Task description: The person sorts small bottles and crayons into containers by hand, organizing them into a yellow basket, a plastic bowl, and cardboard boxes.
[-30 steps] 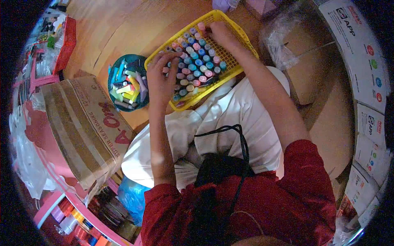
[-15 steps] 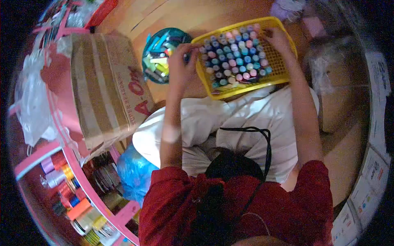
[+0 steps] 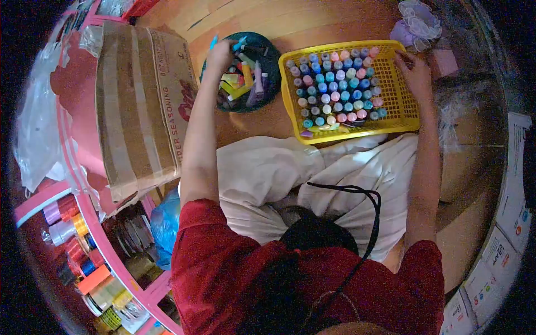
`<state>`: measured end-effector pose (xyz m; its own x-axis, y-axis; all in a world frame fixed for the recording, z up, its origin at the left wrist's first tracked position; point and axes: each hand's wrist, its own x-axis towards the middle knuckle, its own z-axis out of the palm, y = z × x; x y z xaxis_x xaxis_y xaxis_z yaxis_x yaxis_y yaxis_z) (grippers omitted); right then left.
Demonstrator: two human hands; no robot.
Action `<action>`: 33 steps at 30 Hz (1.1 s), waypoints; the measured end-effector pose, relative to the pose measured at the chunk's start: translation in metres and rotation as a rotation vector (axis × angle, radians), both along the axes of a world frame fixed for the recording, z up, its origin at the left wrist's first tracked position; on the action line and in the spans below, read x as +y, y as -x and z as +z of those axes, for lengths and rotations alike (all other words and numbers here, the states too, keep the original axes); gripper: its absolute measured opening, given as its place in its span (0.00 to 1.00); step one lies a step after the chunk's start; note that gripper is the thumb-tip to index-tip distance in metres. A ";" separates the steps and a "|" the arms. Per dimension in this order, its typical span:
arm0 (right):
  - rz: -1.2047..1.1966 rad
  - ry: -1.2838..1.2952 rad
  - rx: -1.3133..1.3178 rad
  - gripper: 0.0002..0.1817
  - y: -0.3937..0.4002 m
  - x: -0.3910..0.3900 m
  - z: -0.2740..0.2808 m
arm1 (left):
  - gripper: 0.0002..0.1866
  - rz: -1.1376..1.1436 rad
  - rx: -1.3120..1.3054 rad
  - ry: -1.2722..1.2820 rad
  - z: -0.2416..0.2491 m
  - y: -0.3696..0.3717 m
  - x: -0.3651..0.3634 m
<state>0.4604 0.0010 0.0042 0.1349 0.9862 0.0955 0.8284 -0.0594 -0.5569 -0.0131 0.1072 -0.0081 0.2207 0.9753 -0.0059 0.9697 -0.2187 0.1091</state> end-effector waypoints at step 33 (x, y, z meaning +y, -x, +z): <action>-0.006 -0.043 0.074 0.17 -0.016 0.003 -0.014 | 0.19 -0.298 0.138 0.109 -0.001 -0.056 -0.042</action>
